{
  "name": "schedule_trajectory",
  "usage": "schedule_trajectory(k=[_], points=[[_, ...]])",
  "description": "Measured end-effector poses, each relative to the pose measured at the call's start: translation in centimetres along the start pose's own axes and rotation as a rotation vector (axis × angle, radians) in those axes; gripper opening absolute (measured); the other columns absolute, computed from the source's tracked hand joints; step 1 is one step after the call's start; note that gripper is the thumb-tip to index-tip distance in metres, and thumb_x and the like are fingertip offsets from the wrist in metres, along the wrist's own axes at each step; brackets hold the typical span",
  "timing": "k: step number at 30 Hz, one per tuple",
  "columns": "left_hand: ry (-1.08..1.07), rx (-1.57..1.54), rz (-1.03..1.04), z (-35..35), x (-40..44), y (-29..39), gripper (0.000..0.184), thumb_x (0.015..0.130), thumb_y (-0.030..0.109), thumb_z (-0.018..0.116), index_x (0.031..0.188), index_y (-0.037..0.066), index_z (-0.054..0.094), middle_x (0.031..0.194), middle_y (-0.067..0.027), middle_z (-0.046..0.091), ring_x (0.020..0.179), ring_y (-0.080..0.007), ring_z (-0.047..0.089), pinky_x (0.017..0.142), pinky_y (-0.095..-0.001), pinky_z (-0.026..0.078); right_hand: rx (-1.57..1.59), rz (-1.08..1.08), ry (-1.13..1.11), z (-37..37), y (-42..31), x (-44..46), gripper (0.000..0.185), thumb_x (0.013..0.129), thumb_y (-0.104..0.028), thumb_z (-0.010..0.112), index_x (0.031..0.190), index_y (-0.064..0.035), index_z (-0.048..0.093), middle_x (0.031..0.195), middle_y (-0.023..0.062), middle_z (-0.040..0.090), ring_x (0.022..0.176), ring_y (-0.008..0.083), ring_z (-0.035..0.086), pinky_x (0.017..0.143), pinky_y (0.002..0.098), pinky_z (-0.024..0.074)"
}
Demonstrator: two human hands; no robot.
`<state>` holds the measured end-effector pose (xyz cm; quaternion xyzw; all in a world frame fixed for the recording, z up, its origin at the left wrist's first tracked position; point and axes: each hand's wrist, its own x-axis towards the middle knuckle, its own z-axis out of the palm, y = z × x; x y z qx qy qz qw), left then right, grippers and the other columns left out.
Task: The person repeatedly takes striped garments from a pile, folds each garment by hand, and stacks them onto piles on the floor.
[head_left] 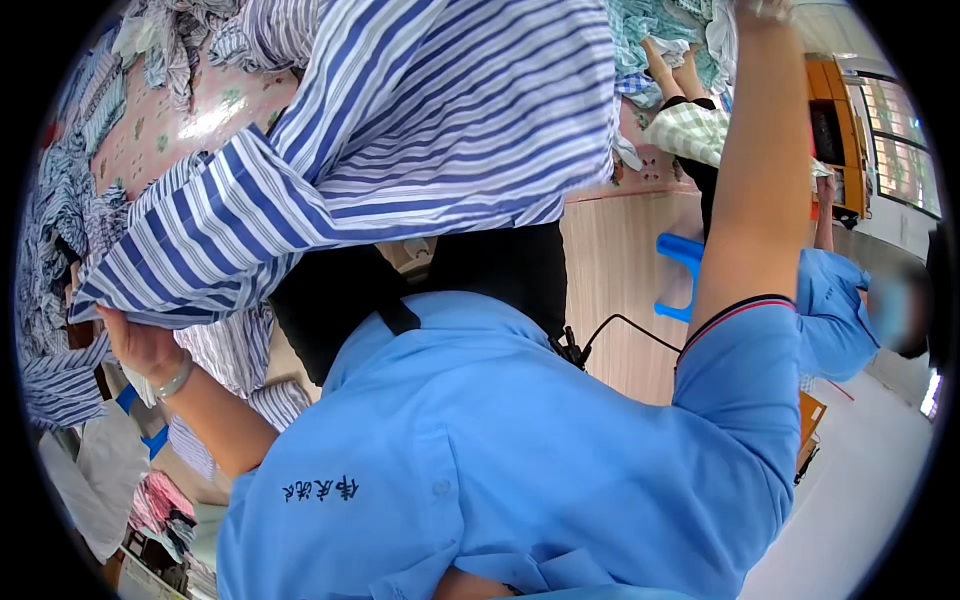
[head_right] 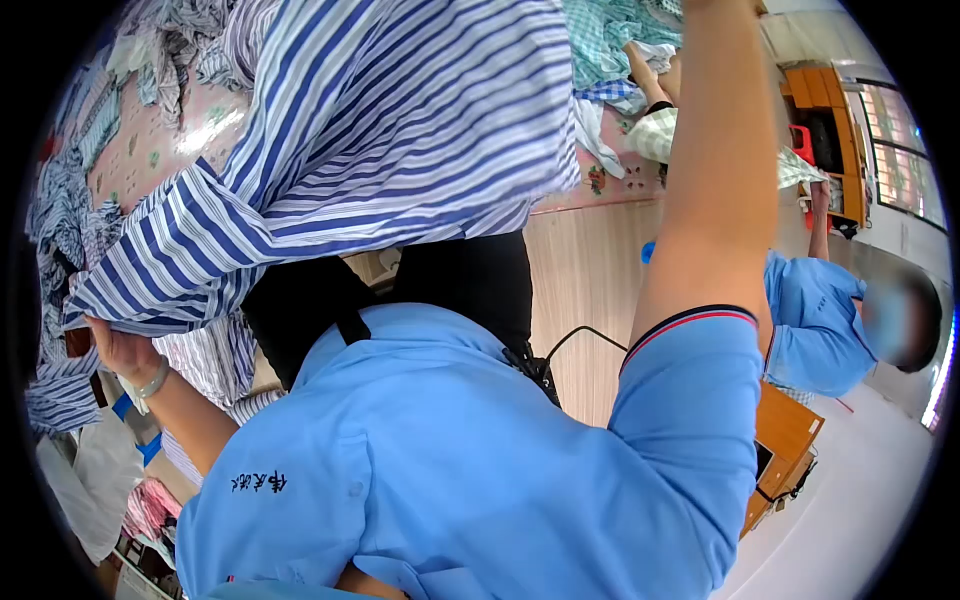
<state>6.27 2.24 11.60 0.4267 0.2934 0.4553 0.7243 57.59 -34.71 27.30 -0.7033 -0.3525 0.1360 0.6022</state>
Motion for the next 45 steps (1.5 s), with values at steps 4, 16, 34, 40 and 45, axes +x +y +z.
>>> schedule_trajectory(k=[4, 16, 34, 40, 45], points=[[0.046, 0.06, -0.014, 1.0, -0.3, 1.1, 0.048, 0.093, 0.031, 0.044, 0.132, 0.003, 0.036, 0.134, -0.0114, 0.04, 0.123, -0.0258, 0.038, 0.103, -0.0405, 0.026, 0.284, 0.395, -0.296, -2.3, 12.7, -9.4, 0.013, 0.088, -0.014, 0.053, 0.098, -0.0054, 0.055, 0.08, 0.0011, 0.059, 0.062, 0.005, 0.052, 0.055, 0.0169, 0.0436], [-0.119, 0.05, -0.093, -0.9, 0.5, 2.5, 0.047, 0.092, 0.03, 0.046, 0.129, 0.003, 0.039, 0.132, -0.0105, 0.043, 0.121, -0.024, 0.041, 0.103, -0.0401, 0.027, 0.545, 0.521, -0.087, -0.4, 21.5, -14.5, 0.014, 0.088, -0.01, 0.054, 0.098, -0.0009, 0.056, 0.091, 0.0072, 0.063, 0.078, 0.0106, 0.061, 0.072, 0.021, 0.0504], [-0.082, 0.171, -0.101, 5.2, -2.1, 3.0, 0.054, 0.095, 0.029, 0.039, 0.139, 0.004, 0.022, 0.143, -0.0086, 0.026, 0.131, -0.023, 0.026, 0.107, -0.0379, 0.02, 0.704, 0.822, 0.117, 4.6, 29.2, -21.9, 0.025, 0.088, -0.018, 0.054, 0.111, -0.0105, 0.049, 0.099, 0.0013, 0.06, 0.085, 0.0119, 0.057, 0.071, 0.0279, 0.0466], [-0.172, 0.05, -0.172, -0.2, 0.8, 3.5, 0.048, 0.093, 0.03, 0.044, 0.133, 0.004, 0.035, 0.135, -0.0092, 0.039, 0.125, -0.0237, 0.036, 0.104, -0.039, 0.026, 0.569, 0.954, -0.03, 4.2, 30.4, -22.6, 0.03, 0.088, -0.017, 0.055, 0.116, -0.0082, 0.048, 0.104, -0.0004, 0.058, 0.091, 0.0096, 0.055, 0.078, 0.0245, 0.0455], [-0.097, 0.076, -0.056, -1.7, 2.1, 5.4, 0.051, 0.09, 0.032, 0.05, 0.13, 0.002, 0.038, 0.133, -0.0101, 0.042, 0.123, -0.0242, 0.038, 0.104, -0.0409, 0.025, 0.59, 0.682, 0.175, 1.0, 27.3, -21.8, 0.012, 0.083, -0.011, 0.06, 0.092, -0.0028, 0.059, 0.083, -0.0001, 0.06, 0.074, 0.0096, 0.056, 0.071, 0.0229, 0.0441]])
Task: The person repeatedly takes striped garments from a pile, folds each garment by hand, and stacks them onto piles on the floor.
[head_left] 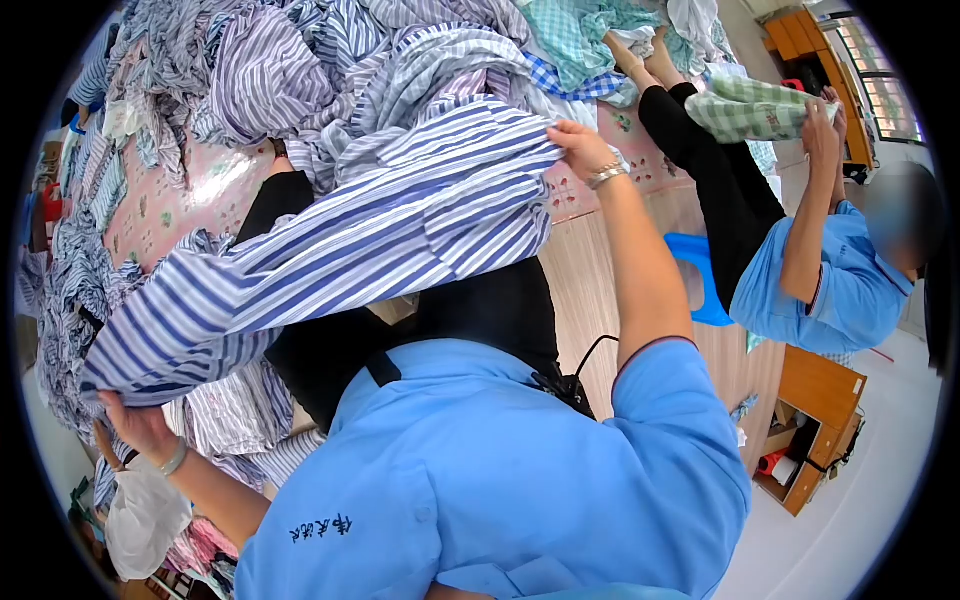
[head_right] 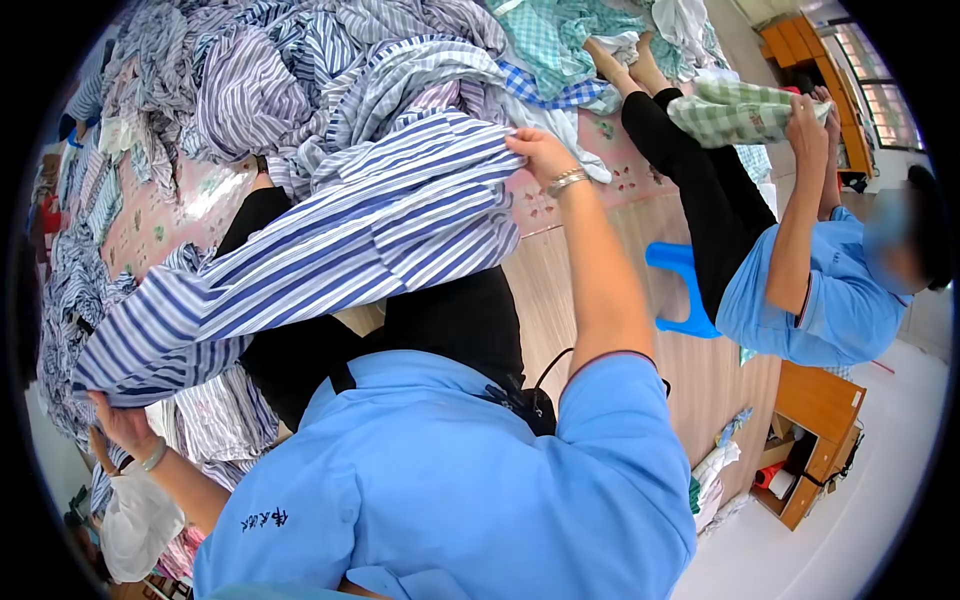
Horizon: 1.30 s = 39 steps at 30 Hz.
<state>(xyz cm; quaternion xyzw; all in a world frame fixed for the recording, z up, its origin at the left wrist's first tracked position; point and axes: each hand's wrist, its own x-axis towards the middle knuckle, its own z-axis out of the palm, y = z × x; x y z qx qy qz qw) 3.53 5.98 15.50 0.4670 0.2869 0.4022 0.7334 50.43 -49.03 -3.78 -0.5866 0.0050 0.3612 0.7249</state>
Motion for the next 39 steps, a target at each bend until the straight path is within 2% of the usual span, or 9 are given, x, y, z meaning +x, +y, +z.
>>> schedule_trajectory(k=[8, 10, 12, 14, 21, 27, 33, 34, 39], points=[[0.433, 0.183, 0.394, 8.3, -4.1, 7.0, 0.062, 0.087, 0.036, 0.052, 0.133, -0.001, 0.031, 0.139, -0.0156, 0.032, 0.128, -0.0297, 0.03, 0.106, -0.0449, 0.023, -0.1, -0.452, 0.064, 6.6, -11.5, -18.2, 0.014, 0.08, -0.007, 0.06, 0.091, 0.002, 0.059, 0.082, 0.0012, 0.059, 0.072, 0.0075, 0.052, 0.065, 0.0209, 0.0406], [0.541, 0.251, 0.227, 9.1, -1.5, 6.3, 0.051, 0.092, 0.03, 0.04, 0.13, -0.002, 0.036, 0.134, -0.017, 0.038, 0.124, -0.0286, 0.037, 0.104, -0.0412, 0.03, -0.32, -0.286, 0.09, 6.5, -10.9, -16.0, 0.013, 0.08, -0.007, 0.061, 0.089, 0.0006, 0.06, 0.082, 0.0006, 0.06, 0.071, 0.0069, 0.053, 0.063, 0.0192, 0.0405], [0.11, 0.771, 0.357, -0.1, 9.1, 6.0, 0.049, 0.09, 0.032, 0.045, 0.124, -0.004, 0.044, 0.129, -0.0133, 0.043, 0.118, -0.0223, 0.042, 0.102, -0.0345, 0.03, -0.441, -0.071, 0.004, 4.6, -11.5, -11.2, 0.011, 0.078, -0.009, 0.062, 0.088, -0.0038, 0.063, 0.077, -0.004, 0.059, 0.065, 0.004, 0.05, 0.057, 0.0185, 0.0384], [-0.029, 0.451, -0.069, 7.7, 13.7, 5.5, 0.043, 0.087, 0.026, 0.057, 0.117, -0.004, 0.051, 0.118, -0.0117, 0.053, 0.105, -0.0195, 0.053, 0.09, -0.0305, 0.042, -0.318, -0.336, 0.162, 4.0, -16.8, -8.8, 0.007, 0.078, -0.009, 0.062, 0.084, -0.0068, 0.063, 0.072, -0.0038, 0.058, 0.057, 0.005, 0.048, 0.053, 0.0175, 0.0362], [-0.15, 0.239, 0.206, 11.8, 22.7, 10.2, 0.034, 0.09, 0.018, 0.054, 0.116, -0.004, 0.051, 0.116, -0.0102, 0.056, 0.105, -0.0198, 0.054, 0.09, -0.0304, 0.042, -0.147, -0.468, 0.081, 5.7, -26.5, -7.1, 0.016, 0.084, -0.013, 0.061, 0.097, -0.0035, 0.059, 0.071, -0.005, 0.05, 0.052, 0.003, 0.038, 0.047, 0.0162, 0.0285], [-0.412, 0.184, 0.129, 6.9, 11.5, 6.0, 0.035, 0.093, 0.017, 0.047, 0.12, -0.004, 0.045, 0.124, -0.0109, 0.049, 0.114, -0.0167, 0.046, 0.098, -0.0303, 0.034, -0.148, -0.377, 0.193, 4.7, -18.1, -9.5, 0.014, 0.089, -0.013, 0.054, 0.098, -0.0029, 0.055, 0.078, -0.0002, 0.055, 0.063, 0.0084, 0.053, 0.056, 0.0194, 0.0437], [-0.274, 1.046, 0.0, -5.9, 1.9, -6.6, 0.012, 0.084, 0.016, 0.06, 0.09, 0.005, 0.059, 0.077, 0.0034, 0.056, 0.064, -0.0035, 0.044, 0.058, -0.0192, 0.036, -0.038, -0.056, 0.128, -2.3, -1.6, -11.7, 0.009, 0.088, -0.009, 0.052, 0.093, -0.0024, 0.055, 0.08, 0.0026, 0.059, 0.072, 0.0148, 0.059, 0.065, 0.0275, 0.051], [-0.306, 0.682, -0.341, -7.8, 2.0, -8.4, 0.013, 0.085, 0.016, 0.059, 0.091, 0.005, 0.059, 0.077, 0.0038, 0.057, 0.064, -0.0034, 0.046, 0.059, -0.0199, 0.038, -0.019, -0.007, 0.161, -3.1, 0.8, -12.3, 0.009, 0.088, -0.008, 0.052, 0.093, -0.002, 0.055, 0.079, 0.0029, 0.059, 0.073, 0.0147, 0.059, 0.067, 0.0277, 0.0513], [-0.339, 0.886, -0.031, -7.1, -4.3, -6.5, 0.011, 0.084, 0.008, 0.055, 0.091, 0.003, 0.062, 0.085, -0.0002, 0.061, 0.077, -0.0079, 0.054, 0.07, -0.0245, 0.042, 0.005, -0.009, 0.299, -2.7, 2.4, -16.3, 0.007, 0.088, -0.008, 0.053, 0.09, -0.0022, 0.056, 0.078, 0.0037, 0.06, 0.073, 0.0141, 0.059, 0.069, 0.0277, 0.0519]])
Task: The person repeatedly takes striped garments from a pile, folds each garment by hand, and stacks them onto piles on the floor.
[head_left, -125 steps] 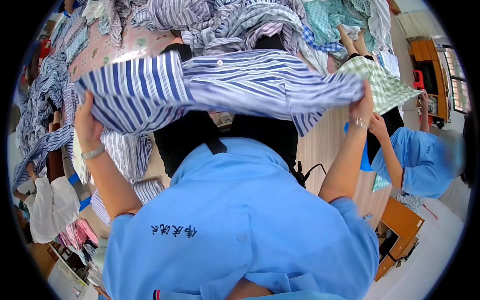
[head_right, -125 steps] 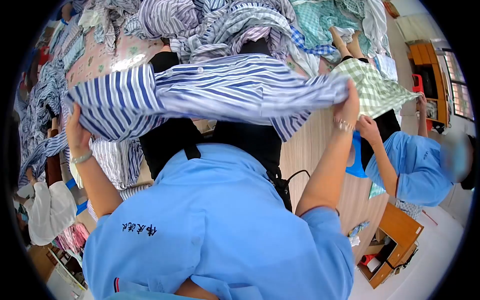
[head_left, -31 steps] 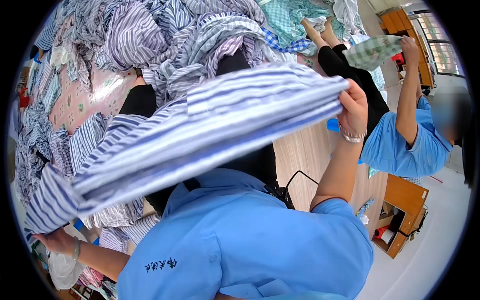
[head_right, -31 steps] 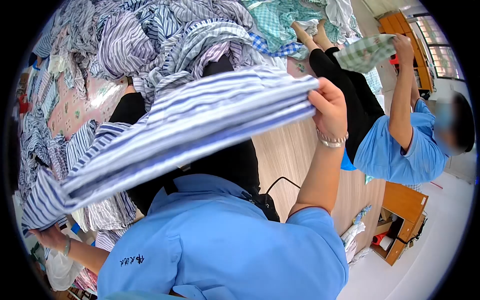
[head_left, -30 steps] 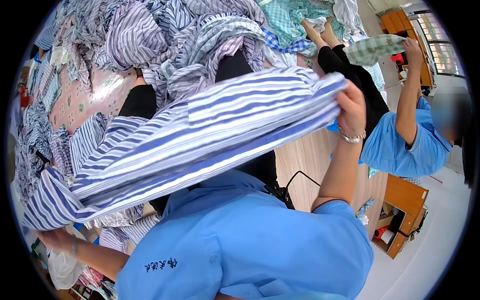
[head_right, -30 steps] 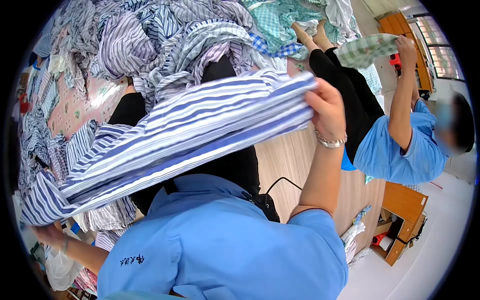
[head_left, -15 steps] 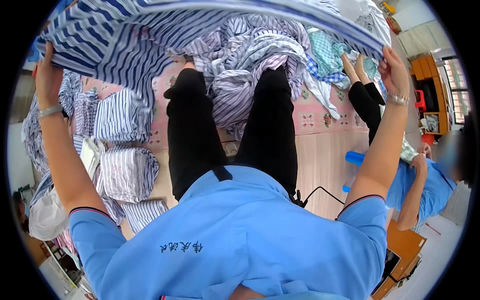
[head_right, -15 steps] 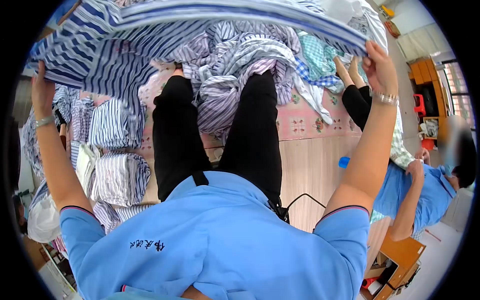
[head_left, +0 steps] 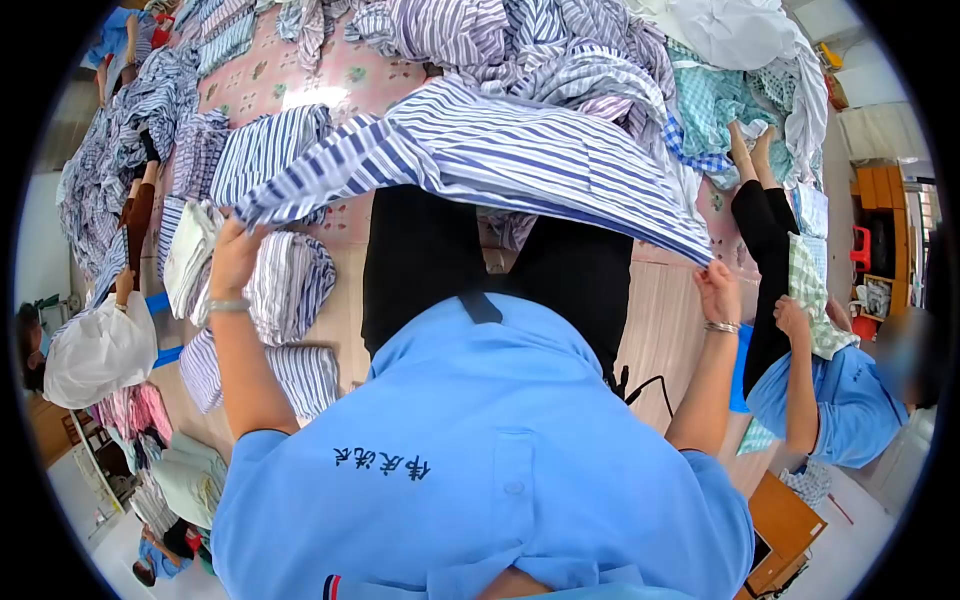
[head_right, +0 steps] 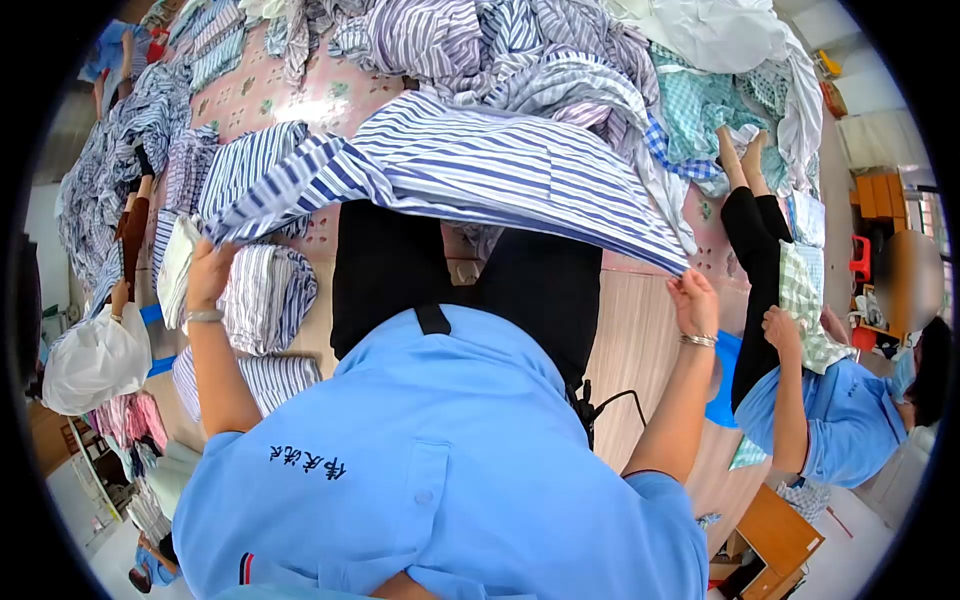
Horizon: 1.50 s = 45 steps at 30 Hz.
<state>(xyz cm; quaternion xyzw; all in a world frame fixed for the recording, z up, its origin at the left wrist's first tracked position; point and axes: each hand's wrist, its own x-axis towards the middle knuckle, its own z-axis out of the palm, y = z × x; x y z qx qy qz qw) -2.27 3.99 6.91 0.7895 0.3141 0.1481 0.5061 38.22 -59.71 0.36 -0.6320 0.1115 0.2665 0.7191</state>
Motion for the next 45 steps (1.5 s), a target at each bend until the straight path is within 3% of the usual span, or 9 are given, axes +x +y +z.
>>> schedule_trajectory(k=[4, 9, 11, 13, 20, 26, 29, 33, 45], points=[[0.083, -0.388, -0.054, -3.1, -5.8, 1.2, 0.022, 0.081, 0.005, 0.053, 0.099, -0.003, 0.062, 0.088, -0.0057, 0.064, 0.083, -0.0149, 0.059, 0.08, -0.0277, 0.045, -0.006, -0.123, -0.063, -2.7, -0.9, -5.6, 0.009, 0.087, -0.01, 0.055, 0.089, -0.0019, 0.057, 0.08, 0.0047, 0.061, 0.074, 0.0139, 0.059, 0.067, 0.0276, 0.0519], [-0.757, 0.001, 0.056, 0.0, -4.4, 6.7, 0.028, 0.085, 0.016, 0.05, 0.099, -0.004, 0.063, 0.101, -0.0168, 0.064, 0.096, -0.0266, 0.061, 0.088, -0.0338, 0.044, -0.483, 0.269, 0.115, -4.3, 3.9, -5.2, 0.012, 0.086, -0.014, 0.055, 0.087, -0.0025, 0.059, 0.079, 0.0038, 0.061, 0.078, 0.017, 0.061, 0.062, 0.0296, 0.0498], [-0.868, -0.053, 0.255, 1.8, -1.4, 8.9, 0.028, 0.084, 0.015, 0.048, 0.099, -0.002, 0.064, 0.099, -0.0147, 0.064, 0.098, -0.0267, 0.06, 0.09, -0.0334, 0.043, -1.658, -0.247, 0.116, -3.9, 4.9, -2.2, 0.017, 0.085, -0.017, 0.056, 0.087, 0.0002, 0.058, 0.076, 0.006, 0.059, 0.073, 0.0166, 0.059, 0.062, 0.0288, 0.047], [-0.928, -0.008, 0.249, 2.9, 2.5, 9.6, 0.027, 0.086, 0.017, 0.048, 0.099, 0.0, 0.064, 0.101, -0.0137, 0.064, 0.099, -0.0241, 0.059, 0.09, -0.0327, 0.042, -1.29, -0.364, 0.011, 0.6, 2.4, 0.2, 0.019, 0.085, -0.016, 0.057, 0.087, 0.0022, 0.057, 0.073, 0.0082, 0.056, 0.067, 0.0156, 0.055, 0.062, 0.0273, 0.0442], [0.466, 0.042, 0.502, 8.8, 8.2, 7.2, 0.019, 0.086, 0.013, 0.057, 0.097, -0.002, 0.062, 0.086, -0.007, 0.062, 0.075, -0.0117, 0.057, 0.069, -0.0242, 0.045, -0.845, -1.036, -0.571, 27.5, -1.9, -6.7, 0.013, 0.079, 0.0, 0.056, 0.092, -0.0016, 0.059, 0.089, 0.0115, 0.062, 0.079, 0.0228, 0.061, 0.069, 0.0306, 0.0491], [-0.489, -0.295, -0.461, 6.2, -3.4, -2.3, 0.046, 0.092, 0.034, 0.043, 0.117, -0.004, 0.052, 0.116, -0.017, 0.055, 0.111, -0.0219, 0.051, 0.096, -0.0282, 0.036, -0.67, -0.931, -1.208, 38.4, 5.0, -10.9, 0.032, 0.08, -0.006, 0.057, 0.112, -0.0029, 0.055, 0.116, 0.0146, 0.055, 0.106, 0.0307, 0.054, 0.085, 0.0368, 0.0456], [-0.368, -0.326, -0.266, 14.2, -4.4, -1.0, 0.065, 0.092, 0.034, 0.045, 0.137, -0.006, 0.019, 0.144, -0.0155, 0.02, 0.134, -0.0236, 0.015, 0.108, -0.0309, 0.012, -1.064, -1.23, -0.939, 41.2, 8.0, -7.7, 0.041, 0.085, -0.018, 0.053, 0.124, -0.0077, 0.046, 0.131, 0.0138, 0.041, 0.124, 0.0346, 0.035, 0.098, 0.0489, 0.0312], [0.344, -1.009, -0.439, 19.0, 3.0, 2.7, 0.047, 0.089, 0.033, 0.052, 0.125, 0.004, 0.046, 0.123, -0.0094, 0.05, 0.113, -0.0197, 0.047, 0.098, -0.0318, 0.034, -1.293, -1.188, -0.731, 42.4, 10.9, -5.3, 0.04, 0.086, -0.022, 0.048, 0.125, -0.0111, 0.046, 0.135, 0.0119, 0.037, 0.127, 0.0348, 0.03, 0.097, 0.0562, 0.0285], [0.529, -1.426, -0.289, 8.9, -0.1, 1.8, 0.052, 0.096, 0.037, 0.026, 0.131, 0.0, 0.034, 0.135, -0.0167, 0.038, 0.124, -0.0302, 0.038, 0.106, -0.0429, 0.026, -1.173, -1.155, -0.788, 43.6, 11.0, -7.1, 0.038, 0.089, -0.03, 0.044, 0.121, -0.0112, 0.05, 0.129, 0.0182, 0.043, 0.124, 0.038, 0.034, 0.099, 0.052, 0.0265]])
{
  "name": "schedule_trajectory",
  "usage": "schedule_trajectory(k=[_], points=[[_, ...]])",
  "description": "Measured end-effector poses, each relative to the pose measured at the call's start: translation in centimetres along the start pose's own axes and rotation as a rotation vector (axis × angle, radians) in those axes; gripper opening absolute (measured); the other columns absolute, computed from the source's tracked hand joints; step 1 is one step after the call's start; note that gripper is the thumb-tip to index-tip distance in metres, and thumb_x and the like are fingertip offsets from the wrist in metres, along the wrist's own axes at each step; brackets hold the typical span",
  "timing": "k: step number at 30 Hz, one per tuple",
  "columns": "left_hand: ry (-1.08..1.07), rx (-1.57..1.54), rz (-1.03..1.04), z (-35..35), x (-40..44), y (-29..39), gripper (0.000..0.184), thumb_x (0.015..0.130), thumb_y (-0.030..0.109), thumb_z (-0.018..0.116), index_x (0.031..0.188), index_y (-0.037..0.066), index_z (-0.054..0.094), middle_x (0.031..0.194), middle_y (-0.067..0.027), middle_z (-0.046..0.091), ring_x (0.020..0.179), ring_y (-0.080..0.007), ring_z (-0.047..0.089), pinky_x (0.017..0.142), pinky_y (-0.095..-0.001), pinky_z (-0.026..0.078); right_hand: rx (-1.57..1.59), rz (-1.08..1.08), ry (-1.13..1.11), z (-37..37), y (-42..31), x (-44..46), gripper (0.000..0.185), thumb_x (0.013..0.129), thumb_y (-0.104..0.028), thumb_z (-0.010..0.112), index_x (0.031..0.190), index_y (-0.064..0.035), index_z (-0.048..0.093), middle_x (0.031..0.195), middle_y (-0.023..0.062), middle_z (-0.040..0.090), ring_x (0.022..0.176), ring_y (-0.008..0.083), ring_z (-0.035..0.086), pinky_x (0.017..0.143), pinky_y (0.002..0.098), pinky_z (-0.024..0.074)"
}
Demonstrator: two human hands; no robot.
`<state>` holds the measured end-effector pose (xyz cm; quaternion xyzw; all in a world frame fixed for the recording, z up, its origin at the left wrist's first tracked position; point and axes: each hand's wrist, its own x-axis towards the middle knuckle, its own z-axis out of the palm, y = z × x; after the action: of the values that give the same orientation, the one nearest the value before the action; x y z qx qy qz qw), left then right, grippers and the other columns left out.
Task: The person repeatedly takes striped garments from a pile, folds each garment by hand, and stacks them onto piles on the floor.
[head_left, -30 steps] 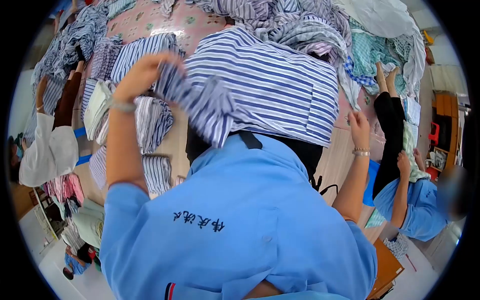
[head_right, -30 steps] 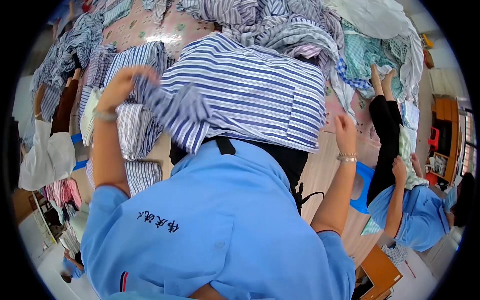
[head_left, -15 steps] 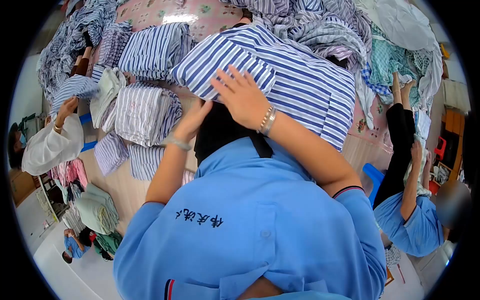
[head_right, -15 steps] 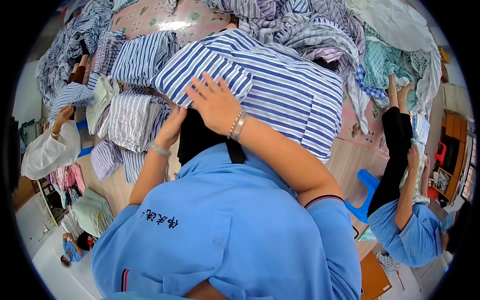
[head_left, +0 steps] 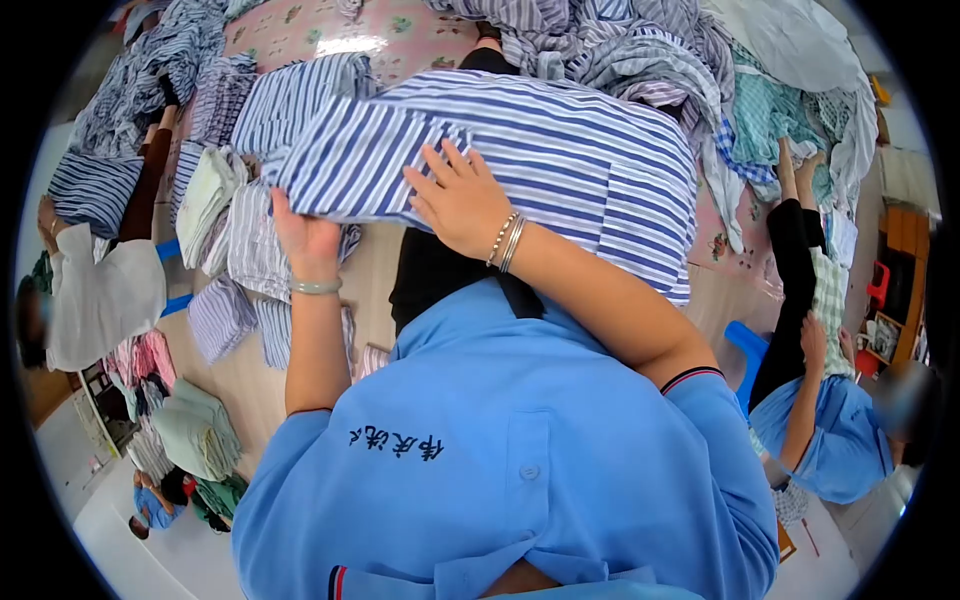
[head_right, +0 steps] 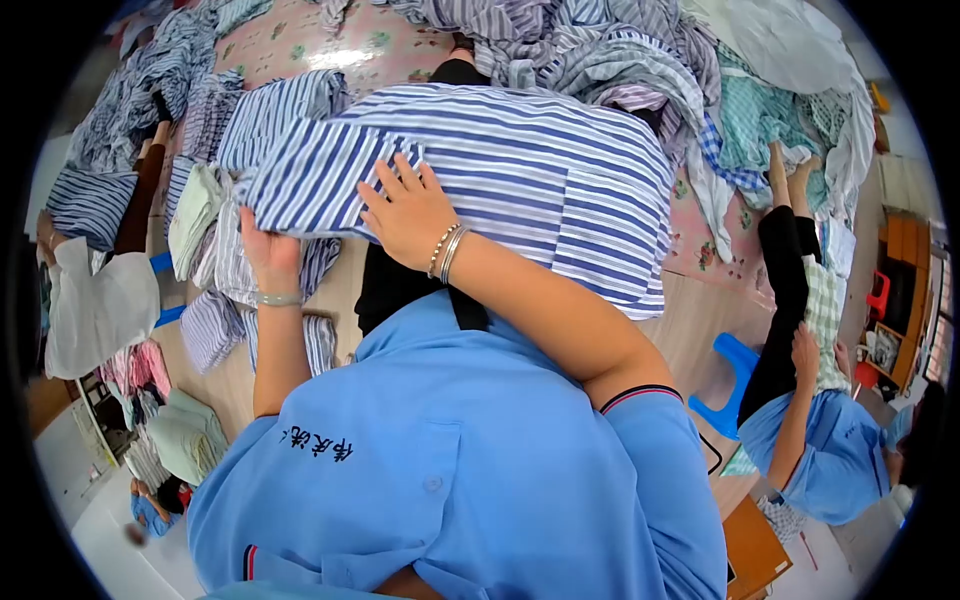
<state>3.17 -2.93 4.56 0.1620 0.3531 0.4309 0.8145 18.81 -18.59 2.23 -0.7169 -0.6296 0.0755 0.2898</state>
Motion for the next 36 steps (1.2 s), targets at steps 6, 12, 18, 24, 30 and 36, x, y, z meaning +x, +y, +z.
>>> schedule_trajectory(k=[6, 12, 18, 24, 30, 36], points=[[-0.105, -0.093, 0.079, -3.8, 1.8, -1.3, 0.049, 0.095, 0.037, 0.03, 0.126, 0.001, 0.042, 0.129, -0.0159, 0.045, 0.12, -0.029, 0.042, 0.103, -0.0429, 0.03, -0.136, -0.036, -0.075, 1.1, 1.0, -1.3, 0.04, 0.088, -0.027, 0.043, 0.12, -0.0041, 0.05, 0.13, 0.0162, 0.043, 0.126, 0.03, 0.033, 0.102, 0.0482, 0.0224], [-0.665, 0.68, -0.077, 7.6, -1.7, -1.3, 0.058, 0.089, 0.047, 0.039, 0.128, 0.005, 0.042, 0.126, -0.0147, 0.049, 0.119, -0.0304, 0.044, 0.102, -0.0422, 0.031, -0.029, -0.032, -0.046, 0.3, 0.1, -3.8, 0.046, 0.086, -0.024, 0.047, 0.124, 0.0025, 0.042, 0.131, 0.021, 0.04, 0.126, 0.0324, 0.033, 0.101, 0.0457, 0.0276], [-1.573, 1.887, 0.681, 11.1, -4.4, -11.8, 0.053, 0.084, 0.047, 0.052, 0.126, 0.016, 0.047, 0.131, -0.0104, 0.045, 0.127, -0.0335, 0.031, 0.1, -0.0607, 0.015, 0.135, 0.065, -0.455, -3.9, -3.0, -5.9, 0.057, 0.08, -0.03, 0.057, 0.122, 0.0066, 0.042, 0.125, 0.0272, 0.041, 0.117, 0.0373, 0.042, 0.098, 0.0416, 0.0339], [-1.263, 2.091, 0.882, 8.4, -4.2, -10.7, 0.053, 0.083, 0.039, 0.054, 0.131, 0.022, 0.042, 0.141, -0.0073, 0.032, 0.131, -0.0353, 0.023, 0.1, -0.0635, 0.01, 0.731, 0.252, -0.209, -12.4, -1.2, -6.3, 0.025, 0.086, -0.02, 0.052, 0.1, -0.0007, 0.061, 0.091, 0.0152, 0.064, 0.082, 0.0292, 0.062, 0.074, 0.0361, 0.0482], [-0.369, 1.511, 0.712, 5.2, -0.5, -11.6, 0.056, 0.081, 0.025, 0.061, 0.127, 0.001, 0.039, 0.126, -0.0208, 0.044, 0.114, -0.0309, 0.045, 0.096, -0.0434, 0.035, -0.318, 0.34, 0.053, -8.9, 6.5, -5.8, 0.046, 0.089, -0.039, 0.044, 0.129, -0.0151, 0.044, 0.134, 0.0182, 0.038, 0.125, 0.0399, 0.031, 0.099, 0.0579, 0.0229], [-0.525, 0.7, -0.569, 12.5, -2.0, -10.0, 0.038, 0.081, 0.009, 0.057, 0.116, -0.004, 0.048, 0.1, -0.0116, 0.06, 0.084, -0.0187, 0.061, 0.075, -0.0295, 0.051, -0.129, 0.537, 0.061, -4.7, 9.3, -7.8, 0.059, 0.088, -0.052, 0.036, 0.139, -0.0235, 0.026, 0.144, 0.0188, 0.021, 0.131, 0.0446, 0.016, 0.1, 0.0629, 0.0092]])
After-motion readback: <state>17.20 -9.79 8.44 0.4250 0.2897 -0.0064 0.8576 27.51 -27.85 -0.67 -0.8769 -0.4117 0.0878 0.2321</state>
